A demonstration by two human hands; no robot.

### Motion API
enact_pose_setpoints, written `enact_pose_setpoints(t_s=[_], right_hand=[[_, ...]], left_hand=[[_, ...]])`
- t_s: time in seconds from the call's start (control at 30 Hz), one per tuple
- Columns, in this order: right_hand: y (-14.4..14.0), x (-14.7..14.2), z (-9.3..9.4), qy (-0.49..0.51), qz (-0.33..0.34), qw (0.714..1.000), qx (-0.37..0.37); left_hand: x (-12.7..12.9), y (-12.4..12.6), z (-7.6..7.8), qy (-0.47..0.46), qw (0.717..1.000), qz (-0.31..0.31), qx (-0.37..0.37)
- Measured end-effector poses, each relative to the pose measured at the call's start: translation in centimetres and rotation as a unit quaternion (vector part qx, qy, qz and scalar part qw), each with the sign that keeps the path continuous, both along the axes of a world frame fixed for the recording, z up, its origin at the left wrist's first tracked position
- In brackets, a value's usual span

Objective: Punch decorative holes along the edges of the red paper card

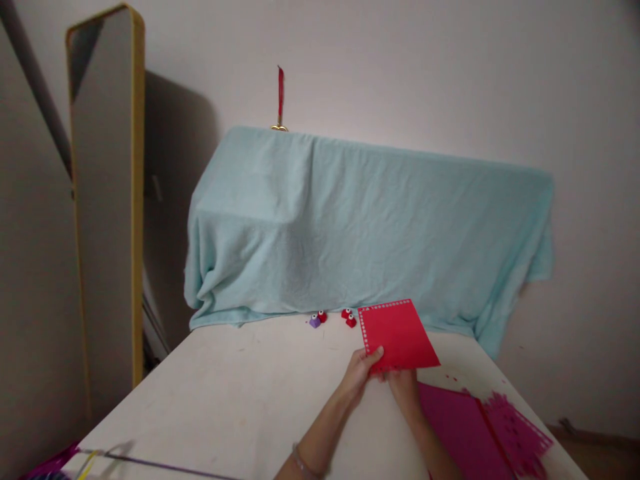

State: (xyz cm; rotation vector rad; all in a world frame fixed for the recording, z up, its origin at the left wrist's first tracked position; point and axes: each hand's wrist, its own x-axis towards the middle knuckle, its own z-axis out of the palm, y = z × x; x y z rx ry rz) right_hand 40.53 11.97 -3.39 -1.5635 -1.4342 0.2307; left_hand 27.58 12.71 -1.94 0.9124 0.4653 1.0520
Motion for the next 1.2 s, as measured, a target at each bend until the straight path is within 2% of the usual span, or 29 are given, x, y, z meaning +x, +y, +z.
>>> enact_pose_setpoints(t_s=[0.17,0.4,0.9,1.2], right_hand=[[0.6,0.4,-2.0,0.057,0.069,0.996,-0.008],[0.9,0.1,-2.2,0.044,0.084,0.996,0.004],[0.0,-0.7,-0.4,0.046,0.119,0.991,0.025],[-0.3,-1.1,0.2,0.041,0.111,0.993,0.027]], left_hand=[[0.0,1.3,-0.5,-0.031,0.998,0.056,-0.008],[0.0,1.7,-1.1,-0.052,0.997,0.053,-0.001],[-0.2,1.4,-1.1,0.013,0.995,0.088,0.033],[-0.3,1.8,-2.1,0.028,0.995,0.086,0.029]])
